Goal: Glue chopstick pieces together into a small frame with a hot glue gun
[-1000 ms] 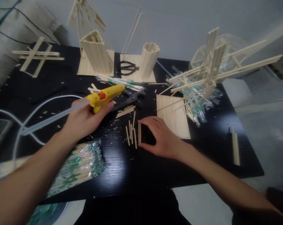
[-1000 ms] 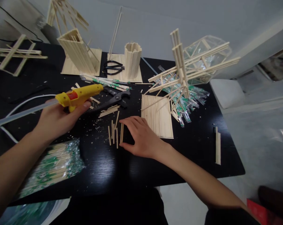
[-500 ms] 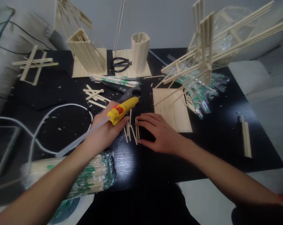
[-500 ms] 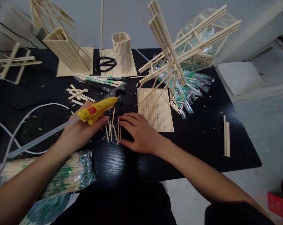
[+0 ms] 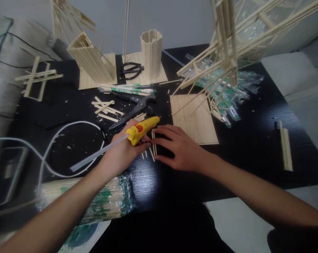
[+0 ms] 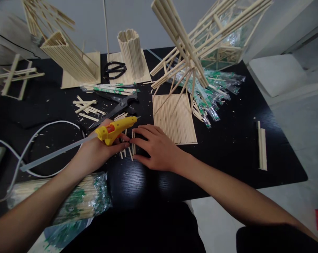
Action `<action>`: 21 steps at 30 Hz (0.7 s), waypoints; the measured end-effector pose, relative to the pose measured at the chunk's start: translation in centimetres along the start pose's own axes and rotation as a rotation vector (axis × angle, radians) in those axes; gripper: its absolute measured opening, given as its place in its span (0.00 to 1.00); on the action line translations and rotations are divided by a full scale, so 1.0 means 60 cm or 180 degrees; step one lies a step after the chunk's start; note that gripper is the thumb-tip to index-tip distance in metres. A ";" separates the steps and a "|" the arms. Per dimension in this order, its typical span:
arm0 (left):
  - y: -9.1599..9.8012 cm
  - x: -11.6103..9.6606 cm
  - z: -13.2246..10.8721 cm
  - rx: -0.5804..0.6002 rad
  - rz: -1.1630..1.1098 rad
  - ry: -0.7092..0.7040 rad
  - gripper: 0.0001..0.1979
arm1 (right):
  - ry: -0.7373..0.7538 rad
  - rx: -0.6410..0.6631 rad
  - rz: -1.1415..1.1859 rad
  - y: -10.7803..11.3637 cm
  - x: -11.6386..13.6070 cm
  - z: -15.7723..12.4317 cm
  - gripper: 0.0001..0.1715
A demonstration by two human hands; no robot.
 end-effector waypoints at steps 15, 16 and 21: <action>0.006 -0.002 -0.003 -0.0423 0.0369 -0.0098 0.11 | -0.0094 -0.0044 0.0032 -0.002 0.010 -0.010 0.21; 0.004 0.000 -0.003 -0.0424 0.0256 -0.0094 0.11 | -0.0079 -0.0051 0.0021 -0.003 0.009 -0.010 0.22; -0.006 -0.003 0.000 -0.0294 -0.0682 0.0308 0.14 | -0.0060 -0.0089 0.0050 0.001 0.009 -0.012 0.22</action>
Point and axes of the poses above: each hand's wrist, its own z-axis towards the middle knuckle, its own y-axis out of the back of the hand, x = y × z, the point moved 1 cm from there along z, towards the middle knuckle, and after that the axes turned 9 degrees about -z, right-handed, at the moved point
